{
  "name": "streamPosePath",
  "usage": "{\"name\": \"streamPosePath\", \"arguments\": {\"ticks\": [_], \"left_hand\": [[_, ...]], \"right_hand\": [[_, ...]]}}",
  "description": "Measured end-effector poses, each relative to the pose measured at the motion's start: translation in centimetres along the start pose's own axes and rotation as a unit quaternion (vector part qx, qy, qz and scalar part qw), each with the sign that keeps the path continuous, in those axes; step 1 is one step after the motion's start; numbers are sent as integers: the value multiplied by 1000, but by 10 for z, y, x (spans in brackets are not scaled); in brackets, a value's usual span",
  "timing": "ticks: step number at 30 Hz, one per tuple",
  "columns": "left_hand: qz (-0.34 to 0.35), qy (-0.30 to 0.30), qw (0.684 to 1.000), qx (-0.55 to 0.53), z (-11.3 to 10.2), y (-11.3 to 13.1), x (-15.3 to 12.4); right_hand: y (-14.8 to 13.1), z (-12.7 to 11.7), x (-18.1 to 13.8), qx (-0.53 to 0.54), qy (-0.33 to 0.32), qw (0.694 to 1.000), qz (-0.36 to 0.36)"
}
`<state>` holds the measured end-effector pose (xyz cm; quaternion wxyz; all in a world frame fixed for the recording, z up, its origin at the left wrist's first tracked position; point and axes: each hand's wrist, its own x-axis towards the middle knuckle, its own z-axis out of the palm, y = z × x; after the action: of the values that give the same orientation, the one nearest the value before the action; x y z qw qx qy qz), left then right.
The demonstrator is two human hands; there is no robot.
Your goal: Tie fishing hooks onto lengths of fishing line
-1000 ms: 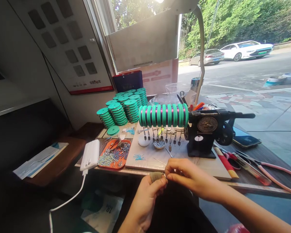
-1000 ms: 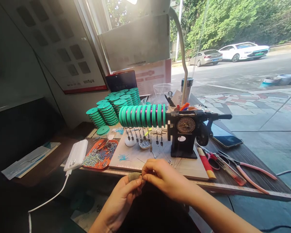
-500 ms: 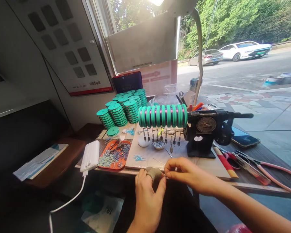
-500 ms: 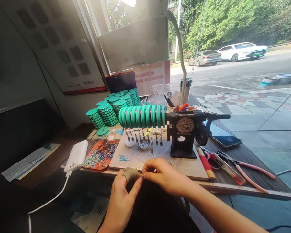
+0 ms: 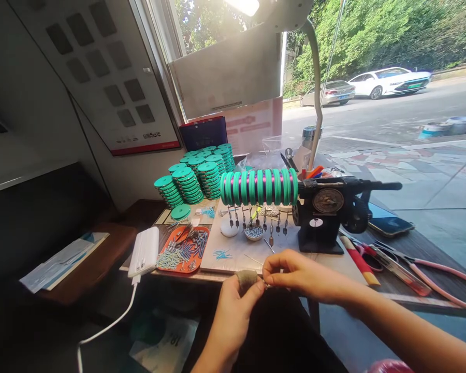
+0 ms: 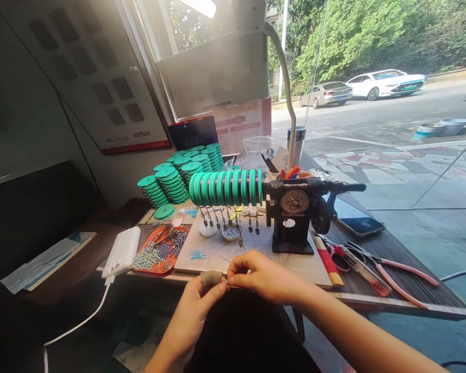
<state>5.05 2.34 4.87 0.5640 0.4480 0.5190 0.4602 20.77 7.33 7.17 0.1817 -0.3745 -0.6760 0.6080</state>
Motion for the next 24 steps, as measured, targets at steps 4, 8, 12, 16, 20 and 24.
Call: {"name": "streamPosePath", "arguments": {"ticks": [4, 8, 12, 16, 20, 24], "left_hand": [[-39, -18, 998, -54, 0, 2, 0], [-40, -38, 996, -77, -1, 1, 0], [-40, -52, 994, -92, -2, 2, 0], [-40, -55, 994, -91, 0, 4, 1], [-42, -46, 995, -83, 0, 3, 1], [-40, -38, 996, -77, -1, 3, 1]], "right_hand": [[1, 0, 0, -8, -6, 1000, 0], [0, 0, -2, -24, -2, 1000, -6], [-2, -1, -1, -48, 7, 999, -14], [-2, -2, -1, -79, 23, 996, -17], [-3, -1, -2, -89, 23, 996, -22], [-4, 0, -1, -108, 29, 993, -41]]}}
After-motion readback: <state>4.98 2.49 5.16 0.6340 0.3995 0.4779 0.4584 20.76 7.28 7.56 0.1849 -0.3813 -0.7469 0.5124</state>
